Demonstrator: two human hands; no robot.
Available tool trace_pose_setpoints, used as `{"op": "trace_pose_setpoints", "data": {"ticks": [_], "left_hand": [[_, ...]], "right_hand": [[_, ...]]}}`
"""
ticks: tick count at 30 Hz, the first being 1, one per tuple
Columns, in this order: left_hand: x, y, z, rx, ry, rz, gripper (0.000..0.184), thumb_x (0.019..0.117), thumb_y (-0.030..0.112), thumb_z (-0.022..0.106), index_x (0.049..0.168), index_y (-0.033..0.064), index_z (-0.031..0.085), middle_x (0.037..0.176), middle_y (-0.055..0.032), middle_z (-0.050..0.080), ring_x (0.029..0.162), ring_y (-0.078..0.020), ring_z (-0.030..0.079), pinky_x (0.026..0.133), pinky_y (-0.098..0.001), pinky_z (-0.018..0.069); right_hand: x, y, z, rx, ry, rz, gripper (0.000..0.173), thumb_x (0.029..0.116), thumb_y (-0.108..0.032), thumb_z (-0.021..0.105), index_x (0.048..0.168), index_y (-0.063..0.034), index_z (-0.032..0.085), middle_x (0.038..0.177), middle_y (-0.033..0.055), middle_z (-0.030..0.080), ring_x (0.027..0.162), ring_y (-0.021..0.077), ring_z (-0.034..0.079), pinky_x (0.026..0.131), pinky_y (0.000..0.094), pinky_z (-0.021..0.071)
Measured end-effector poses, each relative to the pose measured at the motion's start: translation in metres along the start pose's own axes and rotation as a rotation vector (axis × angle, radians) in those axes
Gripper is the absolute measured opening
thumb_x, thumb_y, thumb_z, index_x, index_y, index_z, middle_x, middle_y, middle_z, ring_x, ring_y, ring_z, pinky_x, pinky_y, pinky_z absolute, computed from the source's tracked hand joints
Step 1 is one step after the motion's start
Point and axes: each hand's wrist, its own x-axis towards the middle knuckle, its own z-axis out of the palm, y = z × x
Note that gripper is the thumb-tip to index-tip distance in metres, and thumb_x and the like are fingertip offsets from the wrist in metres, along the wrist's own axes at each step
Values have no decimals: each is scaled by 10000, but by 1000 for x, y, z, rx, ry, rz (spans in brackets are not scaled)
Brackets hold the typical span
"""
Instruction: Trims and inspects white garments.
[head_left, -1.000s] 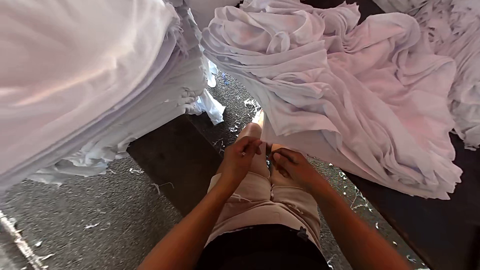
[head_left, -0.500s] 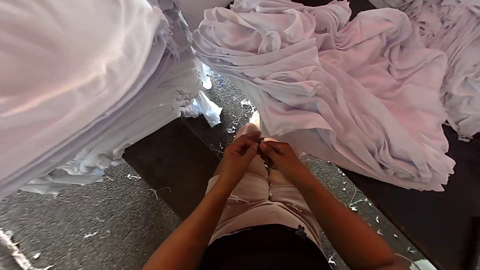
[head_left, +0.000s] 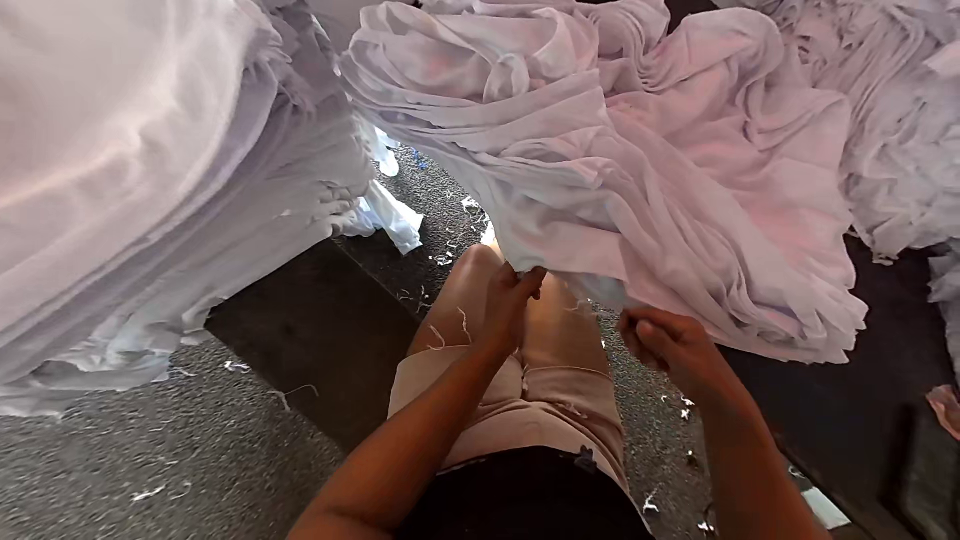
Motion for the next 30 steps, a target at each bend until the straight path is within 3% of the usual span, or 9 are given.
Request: {"op": "trace_pose_setpoints", "data": {"ticks": [2,5,9,10,13,16,21,27,30], "left_hand": [[-2,8,-1,29,-37,121,139,961,-20,601,1030,75,676,893,73,709,852,-15,665,826,-246,565],[5,20,-5,-5,-112,230,233,977,-12,572,1165,104,646,1056,69,713,999,-46,674,941,-307,567],[11,29,-17,301,48,214,408,971,9,608,1357,17,474,1204,-92,605,980,-119,630,848,-336,555],[13,27,-22,399,56,168,479,974,18,612,1413,0,422,1256,-150,588,988,-166,633,833,-364,554],[17,29,-21,533,73,-11,479,952,-9,623,1396,-43,446,1162,-201,636,945,-223,647,822,-400,545],[23,21,-23,613,129,-17,584,942,12,673,1443,-60,384,1230,-236,621,1075,-273,649,940,-431,533],[25,22,-32,729,85,33,293,942,36,679,1207,-81,636,1271,-245,586,1169,-309,592,1005,-443,494],[25,21,-36,579,59,36,465,927,7,681,1328,-79,462,1140,-210,643,983,-228,664,878,-400,558],[26,20,-35,574,54,4,375,916,-17,672,1267,-72,551,1053,-177,670,898,-194,661,820,-370,556]], "right_hand": [[-1,-1,-3,-123,-194,-41,338,1017,-316,594,1126,-14,700,935,-92,681,681,-109,523,605,89,447],[20,-8,19,-341,-421,-132,369,992,-289,662,1202,12,699,1116,90,705,835,9,604,735,178,509],[49,-17,56,-579,-649,-74,413,956,-247,724,1256,29,662,1188,221,688,1092,321,665,976,499,511],[53,-16,63,-635,-690,-49,413,960,-235,721,1270,29,653,1197,231,684,1125,355,657,1002,538,494],[61,-13,80,-775,-746,37,421,975,-228,701,1312,14,630,1216,250,668,1148,411,640,1006,611,466],[64,-9,87,-822,-793,97,416,996,-214,670,1341,9,606,1240,260,643,1162,422,622,1005,616,454],[65,0,91,-844,-810,119,389,998,-189,661,1318,26,607,1243,268,634,1176,429,613,1009,615,451],[70,3,100,-832,-834,122,347,1005,-182,647,1267,44,625,1194,277,643,1139,439,620,984,631,451],[72,-1,106,-866,-850,116,335,1014,-191,633,1260,36,626,1195,269,640,1142,436,619,978,635,450]]}}
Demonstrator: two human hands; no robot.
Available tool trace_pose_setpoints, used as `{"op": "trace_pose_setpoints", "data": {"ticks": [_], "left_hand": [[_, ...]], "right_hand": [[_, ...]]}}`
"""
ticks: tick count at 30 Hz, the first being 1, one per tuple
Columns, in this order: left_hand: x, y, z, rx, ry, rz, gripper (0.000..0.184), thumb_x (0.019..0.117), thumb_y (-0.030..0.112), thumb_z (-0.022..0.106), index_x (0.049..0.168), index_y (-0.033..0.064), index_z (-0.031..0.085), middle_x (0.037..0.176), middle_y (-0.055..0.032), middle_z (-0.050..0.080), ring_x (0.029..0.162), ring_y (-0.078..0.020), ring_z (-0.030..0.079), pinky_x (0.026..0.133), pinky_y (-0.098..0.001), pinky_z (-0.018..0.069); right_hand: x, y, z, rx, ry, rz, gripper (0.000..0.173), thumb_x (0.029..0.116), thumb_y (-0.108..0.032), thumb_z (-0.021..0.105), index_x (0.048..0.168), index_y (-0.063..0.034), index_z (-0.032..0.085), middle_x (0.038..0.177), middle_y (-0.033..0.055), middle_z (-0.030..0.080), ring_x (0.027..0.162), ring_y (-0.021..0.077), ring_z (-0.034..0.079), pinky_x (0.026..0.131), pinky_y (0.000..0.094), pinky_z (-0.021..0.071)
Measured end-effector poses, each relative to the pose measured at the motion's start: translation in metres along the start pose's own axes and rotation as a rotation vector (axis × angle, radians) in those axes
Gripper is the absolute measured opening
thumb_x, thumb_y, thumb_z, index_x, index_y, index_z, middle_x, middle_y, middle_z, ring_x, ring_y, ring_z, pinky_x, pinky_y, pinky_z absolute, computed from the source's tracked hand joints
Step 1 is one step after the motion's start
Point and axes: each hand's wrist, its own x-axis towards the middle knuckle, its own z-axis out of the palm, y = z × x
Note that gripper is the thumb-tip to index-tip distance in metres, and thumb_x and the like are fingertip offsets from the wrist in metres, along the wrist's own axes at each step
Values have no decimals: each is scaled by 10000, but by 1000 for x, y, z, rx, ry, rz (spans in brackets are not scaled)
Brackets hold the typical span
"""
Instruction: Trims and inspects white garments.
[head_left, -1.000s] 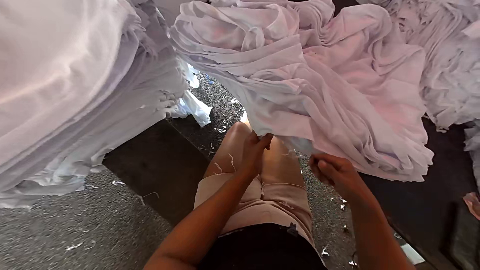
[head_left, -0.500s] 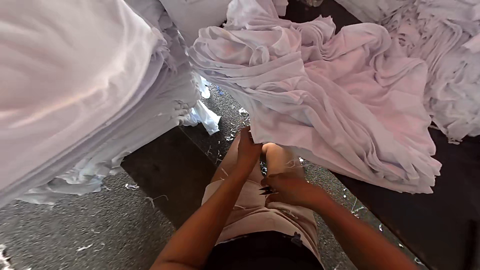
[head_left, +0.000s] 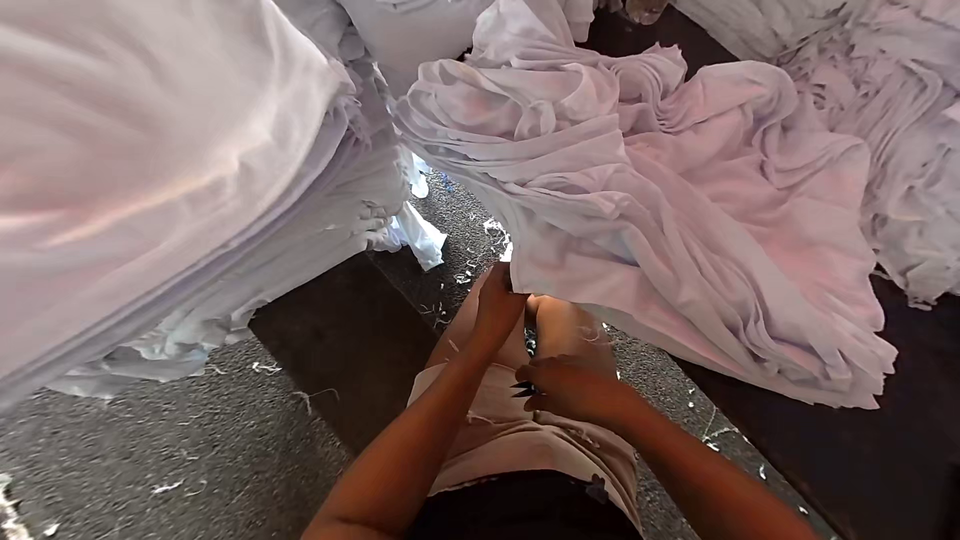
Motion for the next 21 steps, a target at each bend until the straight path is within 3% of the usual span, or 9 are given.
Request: {"op": "trace_pose_setpoints", "data": {"ticks": [2,5,9,12,15,19,21], "left_hand": [[-2,2,1,14,5,-7,318,922,-15,668,1228,-63,592,1048,-174,670,898,-188,655,820,-369,548],[-1,2,0,-15,-59,-38,468,928,-39,638,1370,-45,484,1166,-200,638,936,-205,657,839,-377,554],[3,-2,5,-47,-75,-49,256,955,-28,599,1210,-55,583,884,-101,613,687,-108,580,657,-276,518],[-4,9,0,-10,-104,-104,191,983,-6,584,1164,-57,614,867,-84,593,683,-96,529,660,-270,480],[-17,28,-13,-128,-148,-81,100,996,-10,560,1063,-39,629,716,-1,535,576,-41,469,559,-211,418],[-31,51,-37,-217,-148,175,158,1050,94,534,1013,37,678,660,77,531,529,27,441,505,-138,382],[-32,56,-48,-203,-100,313,175,1051,106,535,1013,66,700,666,93,544,526,37,443,497,-126,386]], "right_hand": [[3,0,2,-15,-5,1,335,1018,-194,629,1259,38,623,1196,271,636,1145,439,617,979,635,451],[6,1,5,-29,-16,2,330,1020,-189,624,1260,37,622,1208,270,634,1150,441,616,976,638,453],[7,-3,4,-37,-35,13,326,1031,-186,609,1260,45,616,1220,273,628,1158,442,613,981,630,452],[6,-1,3,-35,-22,31,330,1037,-194,599,1267,43,615,1218,278,628,1170,446,605,987,632,443],[5,4,-1,-20,38,24,332,1030,-192,609,1277,29,626,1230,270,634,1162,443,613,991,633,449],[-17,-8,-36,-69,483,-21,370,1036,-183,563,1371,-36,623,1393,229,600,1159,405,656,956,582,524],[-31,-10,-64,-167,757,13,344,1040,-162,569,1360,-60,642,1203,246,679,1011,409,698,860,571,558]]}}
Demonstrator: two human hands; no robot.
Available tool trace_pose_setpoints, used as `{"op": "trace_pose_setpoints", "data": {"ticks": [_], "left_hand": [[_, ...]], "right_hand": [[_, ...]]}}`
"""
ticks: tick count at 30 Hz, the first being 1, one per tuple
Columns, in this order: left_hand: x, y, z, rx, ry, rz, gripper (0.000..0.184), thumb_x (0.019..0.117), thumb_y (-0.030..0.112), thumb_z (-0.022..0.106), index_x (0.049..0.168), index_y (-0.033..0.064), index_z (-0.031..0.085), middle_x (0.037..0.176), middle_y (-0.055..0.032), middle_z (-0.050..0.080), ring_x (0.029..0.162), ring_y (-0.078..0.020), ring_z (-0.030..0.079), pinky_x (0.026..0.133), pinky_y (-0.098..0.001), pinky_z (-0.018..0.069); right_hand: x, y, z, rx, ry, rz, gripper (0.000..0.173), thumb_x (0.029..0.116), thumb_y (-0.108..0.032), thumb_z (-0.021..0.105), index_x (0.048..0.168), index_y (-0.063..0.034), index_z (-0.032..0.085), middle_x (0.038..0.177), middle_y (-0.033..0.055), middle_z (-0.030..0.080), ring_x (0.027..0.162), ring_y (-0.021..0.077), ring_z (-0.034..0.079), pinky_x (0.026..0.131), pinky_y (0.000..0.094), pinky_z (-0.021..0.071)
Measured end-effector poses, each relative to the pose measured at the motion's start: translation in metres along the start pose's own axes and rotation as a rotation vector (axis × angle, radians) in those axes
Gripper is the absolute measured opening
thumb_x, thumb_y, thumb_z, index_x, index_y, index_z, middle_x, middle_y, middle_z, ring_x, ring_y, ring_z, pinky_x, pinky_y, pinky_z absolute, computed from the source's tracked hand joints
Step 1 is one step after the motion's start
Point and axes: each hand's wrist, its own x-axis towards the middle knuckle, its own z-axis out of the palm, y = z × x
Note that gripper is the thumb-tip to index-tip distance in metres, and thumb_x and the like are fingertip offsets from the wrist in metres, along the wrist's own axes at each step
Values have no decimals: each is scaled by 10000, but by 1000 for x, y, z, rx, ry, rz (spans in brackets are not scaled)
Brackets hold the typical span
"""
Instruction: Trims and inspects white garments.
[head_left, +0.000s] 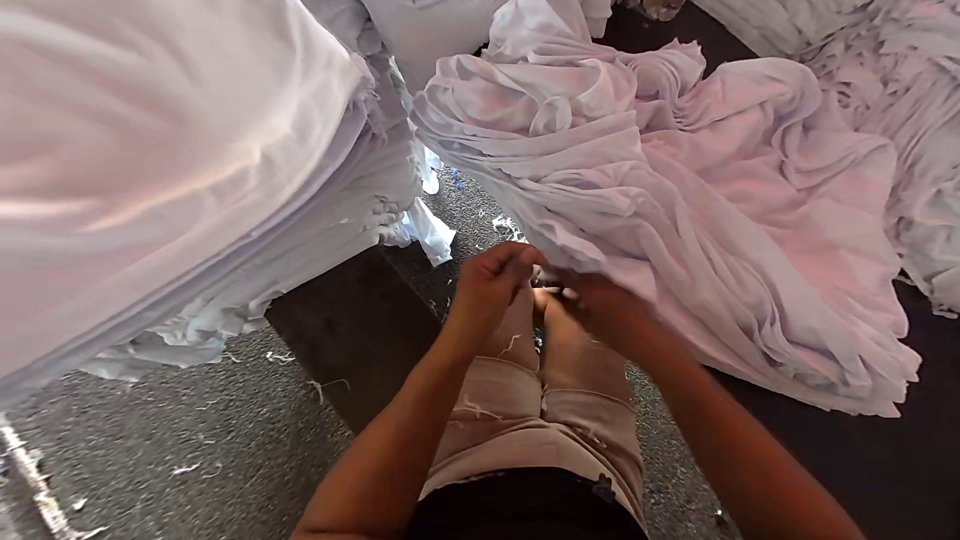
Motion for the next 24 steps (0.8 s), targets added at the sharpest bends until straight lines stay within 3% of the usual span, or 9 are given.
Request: {"op": "trace_pose_setpoints", "data": {"ticks": [1,4,6,8,11,14,19,22,24], "left_hand": [[1,1,-5,28,3,41,171,1048,100,537,1009,73,701,672,97,551,533,38,455,505,-123,400],[8,-5,-20,220,-105,0,170,1027,85,573,971,43,728,717,53,615,602,9,529,573,-158,456],[14,-14,-22,426,-188,-76,233,1048,169,571,959,29,735,872,-25,681,774,-73,600,730,-280,501],[20,-27,-16,489,-150,-118,278,1057,225,572,1091,-7,721,1112,-140,681,1027,-219,645,927,-429,521],[34,-35,2,417,-32,-199,362,1047,212,599,1315,-31,598,1331,-210,611,1197,-296,620,1024,-466,500],[47,-33,18,303,21,-184,356,1038,165,607,1344,-11,559,1279,-179,638,1070,-229,676,933,-415,556],[50,-27,29,389,71,-130,377,1003,223,672,1256,-40,575,1171,-190,644,973,-258,680,842,-428,577],[44,-36,38,438,28,-126,456,993,224,684,1347,-28,546,1254,-221,621,1019,-300,671,886,-463,565],[39,-45,41,448,27,-79,426,1037,214,613,1392,-11,546,1198,-212,676,963,-281,710,875,-465,581]], "right_hand": [[7,9,-10,-56,159,-50,323,1001,-125,624,1310,-44,669,1116,247,700,954,412,708,809,575,573],[39,45,-32,-170,356,-210,394,996,-135,641,1375,-31,621,1377,186,624,1062,355,708,837,517,596],[59,64,-33,-209,406,-255,385,989,-172,651,1355,-52,652,1409,167,614,974,363,726,735,538,594],[73,75,-32,-283,454,-277,375,966,-168,672,1332,-86,680,1402,156,625,853,361,734,635,535,584],[90,83,-38,-343,485,-262,399,965,-161,668,1360,-106,664,1433,148,608,830,367,733,616,530,577],[107,93,-44,-337,520,-252,418,951,-160,684,1365,-104,656,1453,139,594,833,369,732,624,541,576],[110,94,-44,-321,507,-206,426,959,-177,678,1377,-105,641,1461,148,580,831,371,726,635,551,576],[104,92,-36,-339,544,-217,425,958,-154,674,1375,-84,640,1447,171,587,882,387,730,664,552,585],[97,86,-28,-353,561,-196,430,959,-118,660,1386,-74,630,1450,179,584,968,400,724,728,559,589]]}}
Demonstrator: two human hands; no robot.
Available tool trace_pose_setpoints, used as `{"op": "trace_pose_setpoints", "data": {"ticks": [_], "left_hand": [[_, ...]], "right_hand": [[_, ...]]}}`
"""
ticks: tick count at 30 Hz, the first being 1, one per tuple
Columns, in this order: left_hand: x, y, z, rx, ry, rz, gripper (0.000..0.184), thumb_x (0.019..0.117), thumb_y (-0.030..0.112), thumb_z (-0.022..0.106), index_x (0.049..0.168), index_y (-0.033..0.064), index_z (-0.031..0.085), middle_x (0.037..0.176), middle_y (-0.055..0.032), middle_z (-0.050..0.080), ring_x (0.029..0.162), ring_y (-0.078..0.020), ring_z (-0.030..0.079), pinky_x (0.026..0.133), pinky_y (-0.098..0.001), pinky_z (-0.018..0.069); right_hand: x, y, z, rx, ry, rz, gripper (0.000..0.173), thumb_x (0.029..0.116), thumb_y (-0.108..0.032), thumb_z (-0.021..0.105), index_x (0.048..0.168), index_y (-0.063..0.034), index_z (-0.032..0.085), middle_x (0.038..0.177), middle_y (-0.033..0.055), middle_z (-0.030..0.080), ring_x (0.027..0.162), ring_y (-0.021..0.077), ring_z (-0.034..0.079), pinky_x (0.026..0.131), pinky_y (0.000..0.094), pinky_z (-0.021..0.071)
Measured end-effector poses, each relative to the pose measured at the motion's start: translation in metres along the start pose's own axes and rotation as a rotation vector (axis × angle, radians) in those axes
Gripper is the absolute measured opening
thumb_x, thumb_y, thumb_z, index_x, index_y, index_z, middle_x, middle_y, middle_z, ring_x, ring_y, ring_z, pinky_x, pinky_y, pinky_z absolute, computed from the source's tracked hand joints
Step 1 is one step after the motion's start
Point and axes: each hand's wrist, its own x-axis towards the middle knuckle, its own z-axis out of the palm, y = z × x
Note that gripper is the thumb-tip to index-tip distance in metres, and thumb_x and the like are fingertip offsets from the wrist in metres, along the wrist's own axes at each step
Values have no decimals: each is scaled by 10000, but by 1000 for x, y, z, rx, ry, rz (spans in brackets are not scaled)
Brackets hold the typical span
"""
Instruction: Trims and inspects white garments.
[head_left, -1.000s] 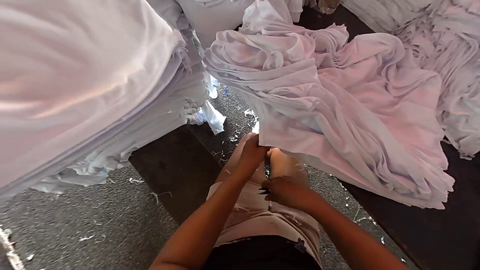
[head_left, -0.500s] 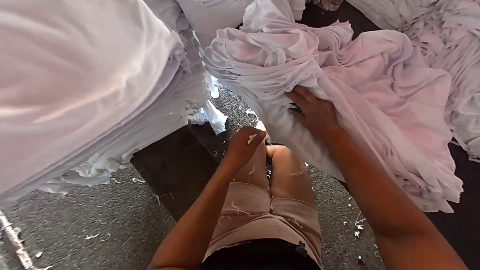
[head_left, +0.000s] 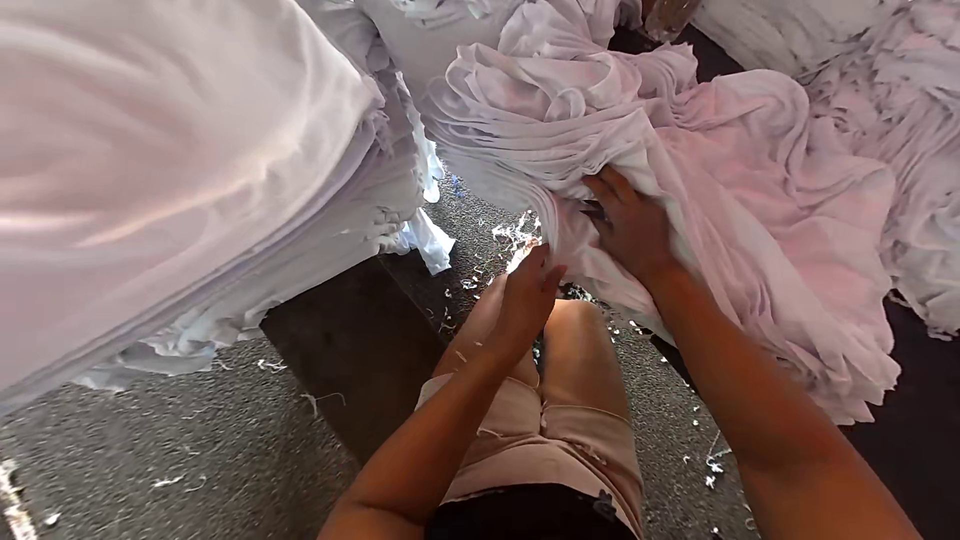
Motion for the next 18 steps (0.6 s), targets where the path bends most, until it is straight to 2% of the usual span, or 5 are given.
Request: {"op": "trace_pose_setpoints", "data": {"ticks": [4,7,11,13,18], "left_hand": [[-20,-9,-12,48,74,111,361,1064,190,546,1340,-38,594,830,-160,679,696,-235,639,703,-416,547],[-31,-24,-28,75,90,184,347,1065,168,527,1356,-10,590,793,-120,665,670,-197,627,679,-374,543],[-37,-28,-38,168,82,282,301,1037,86,533,1296,-33,633,819,-151,687,676,-240,659,670,-403,562],[-36,-28,-39,170,79,271,243,1037,94,546,1194,-42,674,798,-145,680,660,-232,651,653,-397,556],[-34,-25,-50,58,-1,199,191,1037,106,559,1069,-32,688,729,-46,632,620,-70,556,617,-237,479]], "right_hand": [[-23,-21,-9,121,-46,47,432,901,2,685,1331,-22,656,1468,222,550,1026,425,704,780,574,588],[-43,-39,-22,291,-116,101,346,902,-9,713,1247,8,684,1469,217,540,1071,363,692,880,510,584],[-70,-72,-29,489,-96,166,259,901,-23,702,1152,40,711,1070,195,697,800,231,678,699,373,586],[-83,-85,-27,605,-176,205,238,947,-107,660,1143,12,723,948,137,713,769,158,653,707,301,560],[-91,-108,-27,1075,-495,478,366,1027,-259,598,1270,13,635,1005,20,667,797,-24,572,731,150,487]]}}
